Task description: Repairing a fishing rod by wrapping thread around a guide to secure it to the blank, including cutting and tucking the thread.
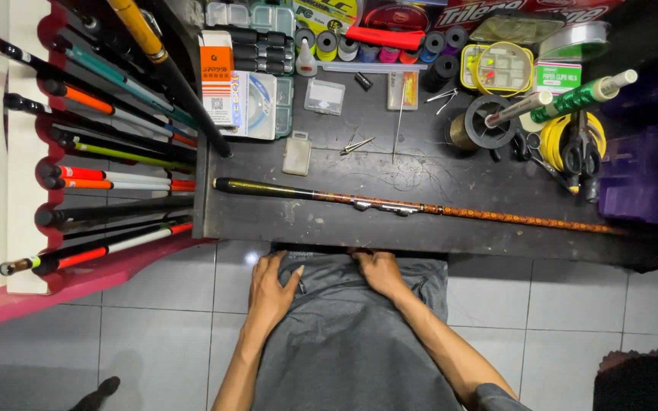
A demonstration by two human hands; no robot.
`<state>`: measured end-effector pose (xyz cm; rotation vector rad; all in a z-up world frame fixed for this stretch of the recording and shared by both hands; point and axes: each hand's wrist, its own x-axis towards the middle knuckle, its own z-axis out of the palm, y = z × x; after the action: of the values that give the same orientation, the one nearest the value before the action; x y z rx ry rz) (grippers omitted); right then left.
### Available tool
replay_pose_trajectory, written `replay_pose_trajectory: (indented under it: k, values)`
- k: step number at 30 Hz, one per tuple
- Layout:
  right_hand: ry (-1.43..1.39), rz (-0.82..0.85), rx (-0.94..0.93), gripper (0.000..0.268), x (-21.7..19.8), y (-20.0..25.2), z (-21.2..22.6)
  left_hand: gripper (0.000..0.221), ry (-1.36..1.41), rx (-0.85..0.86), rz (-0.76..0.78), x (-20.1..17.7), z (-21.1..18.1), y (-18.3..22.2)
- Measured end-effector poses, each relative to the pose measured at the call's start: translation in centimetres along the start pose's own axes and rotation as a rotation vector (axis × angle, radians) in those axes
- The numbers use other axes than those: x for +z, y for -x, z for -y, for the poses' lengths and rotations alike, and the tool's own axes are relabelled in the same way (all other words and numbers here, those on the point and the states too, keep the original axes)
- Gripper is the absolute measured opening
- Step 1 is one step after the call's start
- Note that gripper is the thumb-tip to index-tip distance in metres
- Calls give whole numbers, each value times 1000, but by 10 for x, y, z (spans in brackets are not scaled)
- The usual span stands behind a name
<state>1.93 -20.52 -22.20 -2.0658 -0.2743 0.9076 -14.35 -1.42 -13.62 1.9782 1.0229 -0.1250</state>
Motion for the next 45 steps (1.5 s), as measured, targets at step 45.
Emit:
replay_pose_trajectory:
  k: [45]
  values:
    - [-780, 12, -431, 40, -180, 109, 84, 8, 398, 583, 31, 31, -118, 27]
